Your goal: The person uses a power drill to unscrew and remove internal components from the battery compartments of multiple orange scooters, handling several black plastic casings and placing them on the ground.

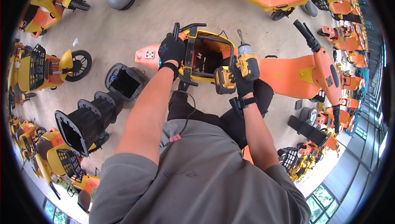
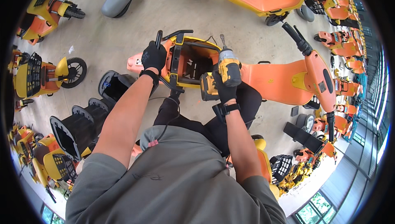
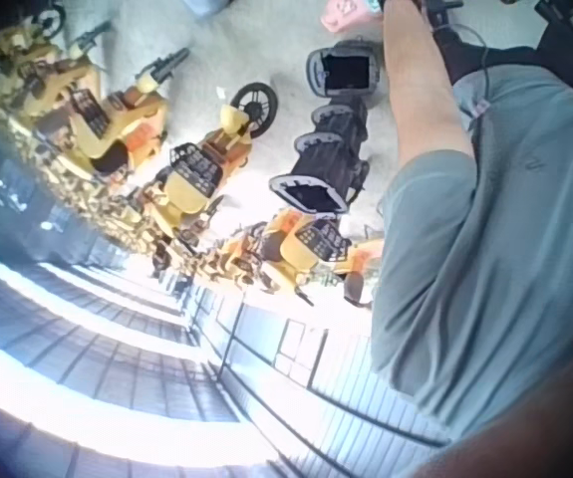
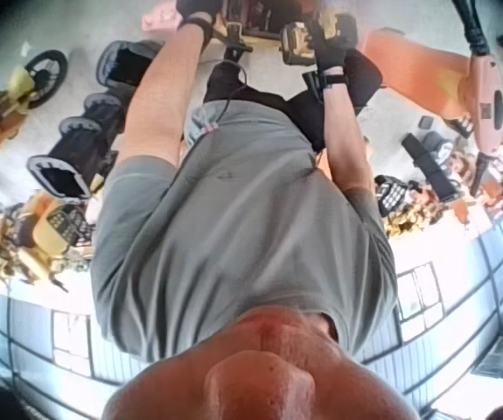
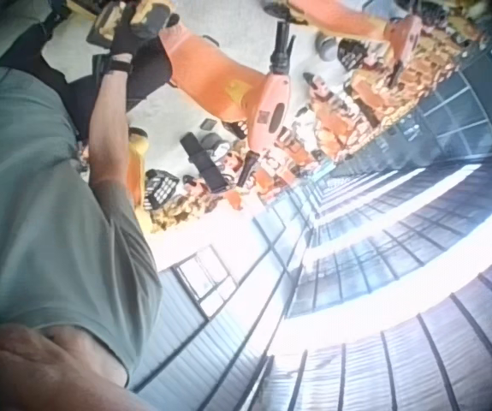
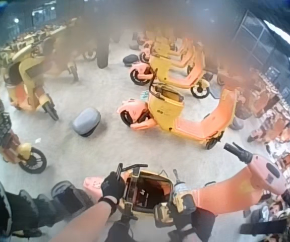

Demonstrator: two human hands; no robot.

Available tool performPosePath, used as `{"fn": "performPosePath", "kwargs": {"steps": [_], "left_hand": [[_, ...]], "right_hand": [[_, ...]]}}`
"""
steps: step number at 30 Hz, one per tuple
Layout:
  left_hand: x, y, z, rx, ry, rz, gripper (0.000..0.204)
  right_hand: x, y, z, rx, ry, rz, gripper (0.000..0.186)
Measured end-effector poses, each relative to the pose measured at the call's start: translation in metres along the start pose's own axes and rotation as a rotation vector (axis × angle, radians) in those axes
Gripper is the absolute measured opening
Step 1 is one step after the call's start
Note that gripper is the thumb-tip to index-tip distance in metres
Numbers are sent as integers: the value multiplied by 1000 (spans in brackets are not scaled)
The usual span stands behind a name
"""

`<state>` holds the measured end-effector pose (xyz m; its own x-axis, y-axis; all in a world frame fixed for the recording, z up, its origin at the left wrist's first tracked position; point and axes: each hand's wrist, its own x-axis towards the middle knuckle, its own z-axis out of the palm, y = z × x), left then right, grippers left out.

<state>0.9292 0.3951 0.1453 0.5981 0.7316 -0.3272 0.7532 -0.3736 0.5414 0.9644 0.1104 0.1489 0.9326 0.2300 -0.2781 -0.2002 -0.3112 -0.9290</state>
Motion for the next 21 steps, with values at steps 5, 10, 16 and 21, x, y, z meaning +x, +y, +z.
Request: {"fn": "performPosePath", "kwargs": {"steps": [5, 10, 16, 21], "left_hand": [[4, -9, 9, 51, -23, -44, 25], [4, -7, 8, 72, 63, -2, 25], [-4, -3, 3, 113, 109, -60, 29], [-6, -6, 6, 185, 76, -74, 33]], "right_hand": [[15, 17, 20, -95, -133, 56, 22], [29, 24, 18, -19, -240, 47, 26], [51, 32, 12, -50, -427, 83, 27], [76, 61, 10, -112, -614, 102, 39]]}}
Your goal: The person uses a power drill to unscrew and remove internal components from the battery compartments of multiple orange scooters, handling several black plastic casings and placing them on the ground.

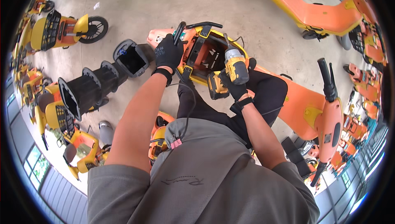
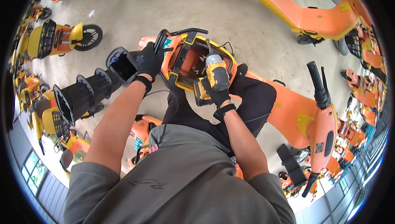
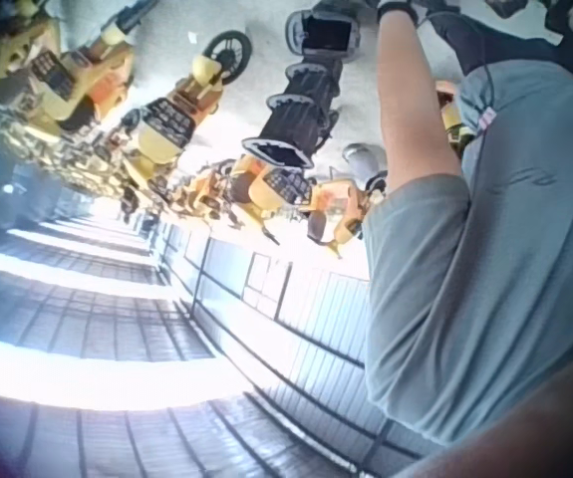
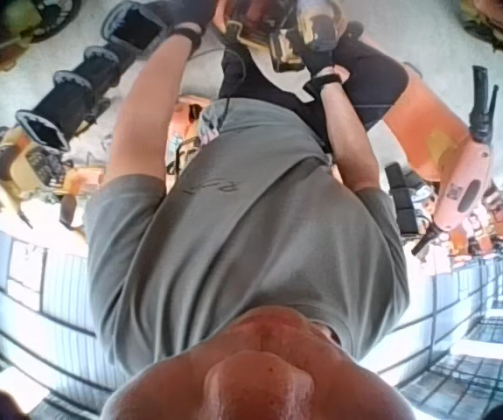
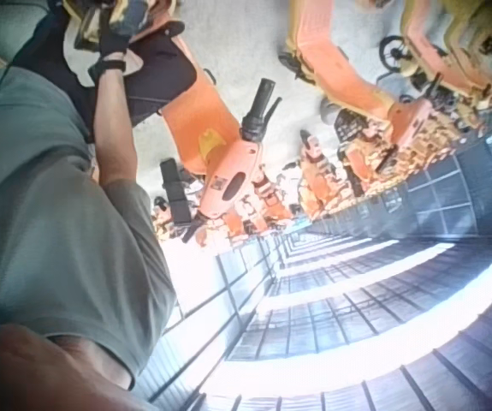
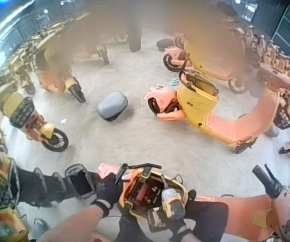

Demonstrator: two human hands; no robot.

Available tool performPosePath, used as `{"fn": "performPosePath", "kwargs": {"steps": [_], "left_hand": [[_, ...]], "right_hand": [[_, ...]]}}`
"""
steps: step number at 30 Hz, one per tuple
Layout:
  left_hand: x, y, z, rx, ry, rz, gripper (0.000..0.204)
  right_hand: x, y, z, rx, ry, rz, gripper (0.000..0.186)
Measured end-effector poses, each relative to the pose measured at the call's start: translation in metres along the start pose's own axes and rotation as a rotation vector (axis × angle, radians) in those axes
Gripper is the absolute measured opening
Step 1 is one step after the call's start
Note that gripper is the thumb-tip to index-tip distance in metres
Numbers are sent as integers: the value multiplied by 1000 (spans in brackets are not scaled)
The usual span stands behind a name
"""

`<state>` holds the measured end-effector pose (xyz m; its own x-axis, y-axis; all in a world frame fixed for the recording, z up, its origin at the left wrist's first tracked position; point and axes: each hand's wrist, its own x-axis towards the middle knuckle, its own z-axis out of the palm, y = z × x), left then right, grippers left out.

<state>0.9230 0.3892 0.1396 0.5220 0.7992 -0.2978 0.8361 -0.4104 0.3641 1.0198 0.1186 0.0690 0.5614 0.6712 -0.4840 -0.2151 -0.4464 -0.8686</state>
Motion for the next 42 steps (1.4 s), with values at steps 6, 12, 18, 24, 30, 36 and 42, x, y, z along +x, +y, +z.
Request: {"fn": "performPosePath", "kwargs": {"steps": [6, 12, 18, 24, 30, 36, 42], "left_hand": [[-3, 3, -4, 71, 60, -43, 30], [-1, 3, 1, 30, 38, -23, 37], [-4, 10, -16, -17, 30, -25, 29], [-7, 25, -30, 33, -30, -66, 35], [7, -2, 3, -156, -7, -26, 39], [5, 12, 4, -216, 124, 83, 31], [9, -15, 15, -143, 136, 68, 29]], "right_hand": [[2, 18, -1, -294, 20, -192, 36], [0, -42, 0, 213, -22, 253, 35], [-2, -35, 6, 152, -8, -18, 35], [-3, -15, 7, 271, -58, 75, 30], [-5, -26, 16, 158, -4, -9, 27], [-3, -5, 6, 114, 21, 85, 23], [-7, -37, 45, -1094, 63, -660, 34]]}}
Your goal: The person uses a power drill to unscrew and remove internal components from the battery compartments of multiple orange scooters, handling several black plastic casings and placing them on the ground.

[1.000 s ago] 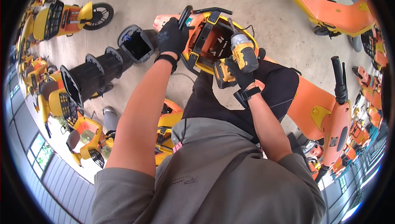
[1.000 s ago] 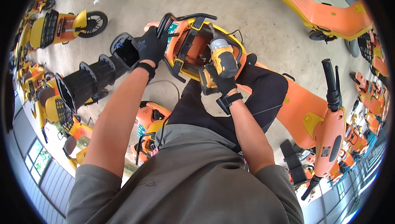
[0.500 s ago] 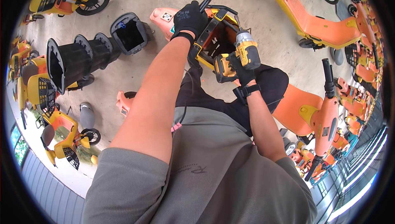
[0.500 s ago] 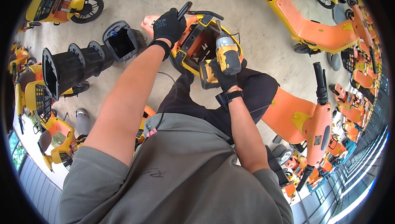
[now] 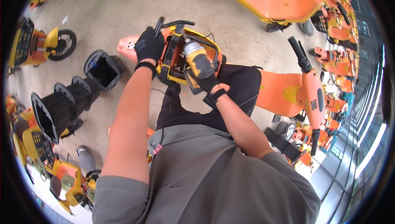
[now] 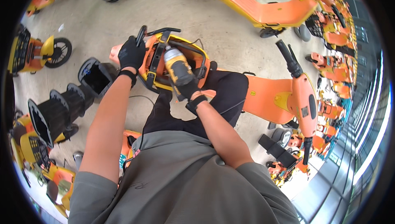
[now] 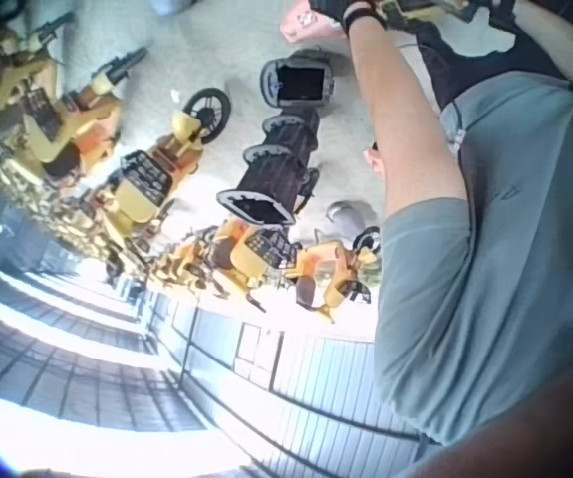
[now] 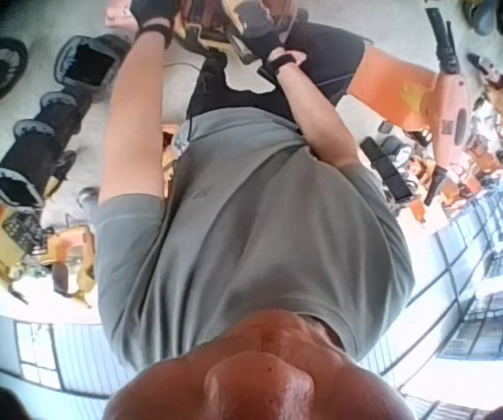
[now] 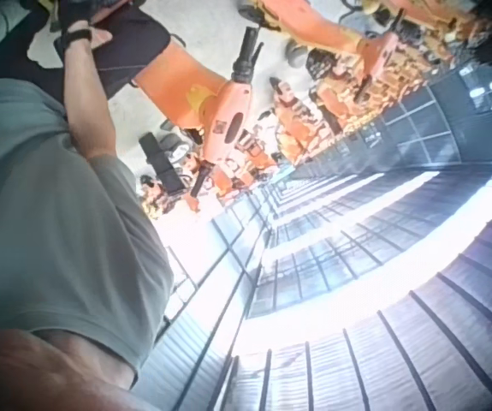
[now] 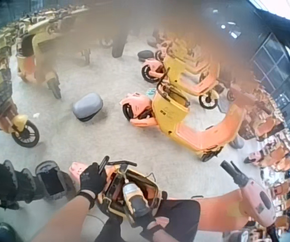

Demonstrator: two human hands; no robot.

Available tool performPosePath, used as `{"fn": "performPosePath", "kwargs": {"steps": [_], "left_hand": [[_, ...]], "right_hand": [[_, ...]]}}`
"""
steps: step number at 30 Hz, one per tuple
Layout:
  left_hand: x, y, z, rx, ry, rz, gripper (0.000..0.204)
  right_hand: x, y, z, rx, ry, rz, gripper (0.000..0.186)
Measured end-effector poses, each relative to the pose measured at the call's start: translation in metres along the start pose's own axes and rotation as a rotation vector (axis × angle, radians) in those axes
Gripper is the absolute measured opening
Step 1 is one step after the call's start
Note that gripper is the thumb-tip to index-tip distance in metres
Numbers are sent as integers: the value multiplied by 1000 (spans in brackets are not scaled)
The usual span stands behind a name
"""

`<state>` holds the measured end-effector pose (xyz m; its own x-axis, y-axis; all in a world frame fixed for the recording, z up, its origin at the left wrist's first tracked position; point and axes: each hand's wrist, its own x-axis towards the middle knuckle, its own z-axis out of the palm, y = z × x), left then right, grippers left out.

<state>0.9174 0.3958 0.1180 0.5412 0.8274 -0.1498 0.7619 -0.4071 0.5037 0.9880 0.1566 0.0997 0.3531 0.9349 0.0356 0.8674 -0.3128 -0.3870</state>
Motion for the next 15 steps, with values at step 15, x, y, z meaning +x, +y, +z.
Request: {"fn": "performPosePath", "kwargs": {"steps": [15], "left_hand": [[0, 18, -14, -55, -123, -52, 47]], "right_hand": [[-4, -2, 18, 149, 3, 61, 29]]}}
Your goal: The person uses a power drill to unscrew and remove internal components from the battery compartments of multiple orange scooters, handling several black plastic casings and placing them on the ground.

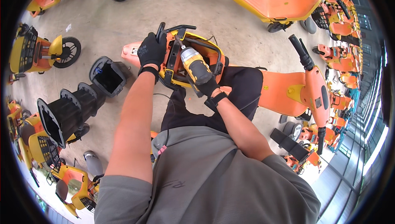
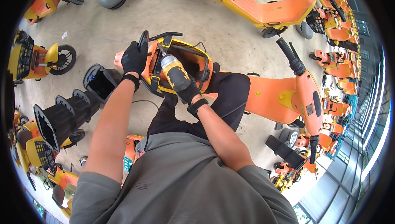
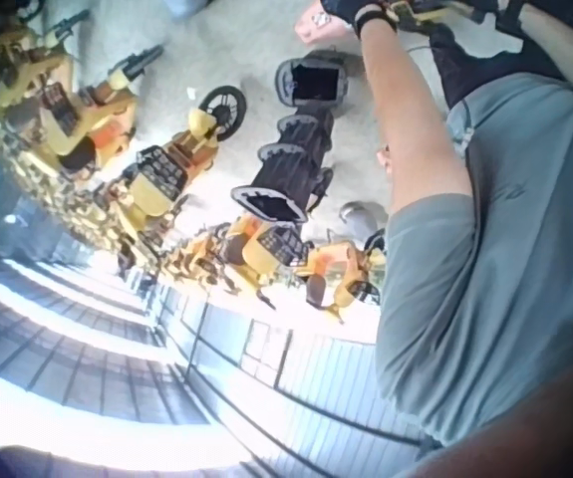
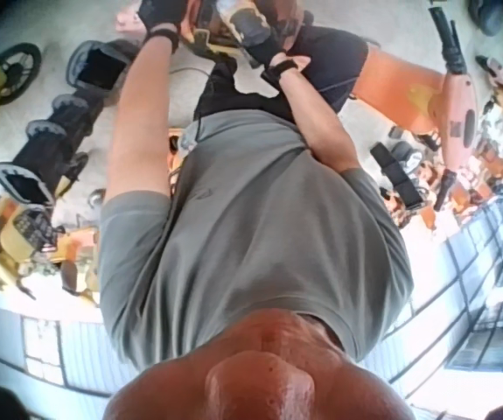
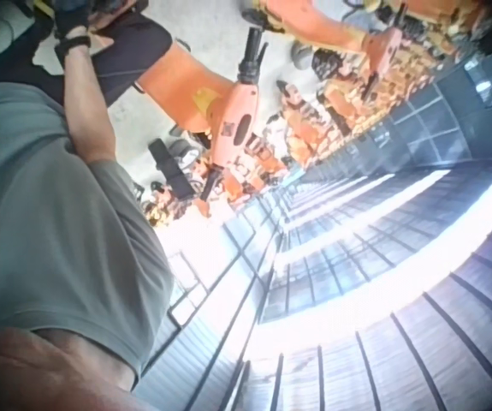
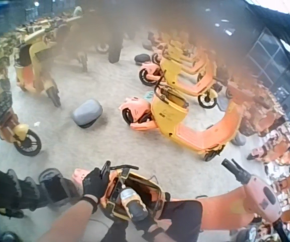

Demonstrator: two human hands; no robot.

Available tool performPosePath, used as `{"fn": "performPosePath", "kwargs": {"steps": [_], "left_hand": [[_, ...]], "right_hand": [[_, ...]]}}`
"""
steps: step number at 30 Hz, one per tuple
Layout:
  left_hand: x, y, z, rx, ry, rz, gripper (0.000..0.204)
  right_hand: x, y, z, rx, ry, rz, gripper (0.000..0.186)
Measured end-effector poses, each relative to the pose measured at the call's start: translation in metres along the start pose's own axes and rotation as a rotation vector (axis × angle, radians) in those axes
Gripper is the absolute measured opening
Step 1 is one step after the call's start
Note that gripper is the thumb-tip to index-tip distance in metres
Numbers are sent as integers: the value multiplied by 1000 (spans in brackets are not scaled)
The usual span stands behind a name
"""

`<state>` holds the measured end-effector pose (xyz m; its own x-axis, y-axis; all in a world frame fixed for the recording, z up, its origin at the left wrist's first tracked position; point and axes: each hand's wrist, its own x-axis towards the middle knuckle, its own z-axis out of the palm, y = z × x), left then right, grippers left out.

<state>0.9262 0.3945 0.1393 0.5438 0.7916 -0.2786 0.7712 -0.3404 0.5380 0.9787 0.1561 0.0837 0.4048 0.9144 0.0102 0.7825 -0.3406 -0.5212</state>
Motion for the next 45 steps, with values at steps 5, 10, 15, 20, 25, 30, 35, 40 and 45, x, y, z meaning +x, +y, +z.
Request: {"fn": "performPosePath", "kwargs": {"steps": [5, 10, 15, 20, 25, 30, 35, 40, 45], "left_hand": [[1, 0, 5, -25, 53, 40, 44], [-2, 4, 3, -97, 61, 7, 41], [-2, 0, 2, -101, 63, -11, 43], [-1, 1, 2, -113, 63, -21, 43], [-3, 1, 4, -122, 96, -6, 41], [-6, 6, -1, -125, 67, -52, 44], [-4, 2, 3, -122, 96, -33, 44], [-4, 4, 2, -128, 106, -30, 43], [-5, 3, 1, -116, 91, -45, 43]], "right_hand": [[-1, 11, -10, -18, -61, 42, 40], [-1, 20, -17, 178, -13, 123, 38], [-8, 37, -9, 438, -106, 284, 33], [-5, 35, -30, 249, -332, 93, 38], [-5, 30, -32, 681, -476, 308, 52], [-8, 27, -38, 532, -624, 275, 53], [-15, 32, -34, 465, -681, 345, 44], [-15, 35, -27, 408, -635, 316, 44], [-4, 21, -35, 394, -608, 308, 44]]}}
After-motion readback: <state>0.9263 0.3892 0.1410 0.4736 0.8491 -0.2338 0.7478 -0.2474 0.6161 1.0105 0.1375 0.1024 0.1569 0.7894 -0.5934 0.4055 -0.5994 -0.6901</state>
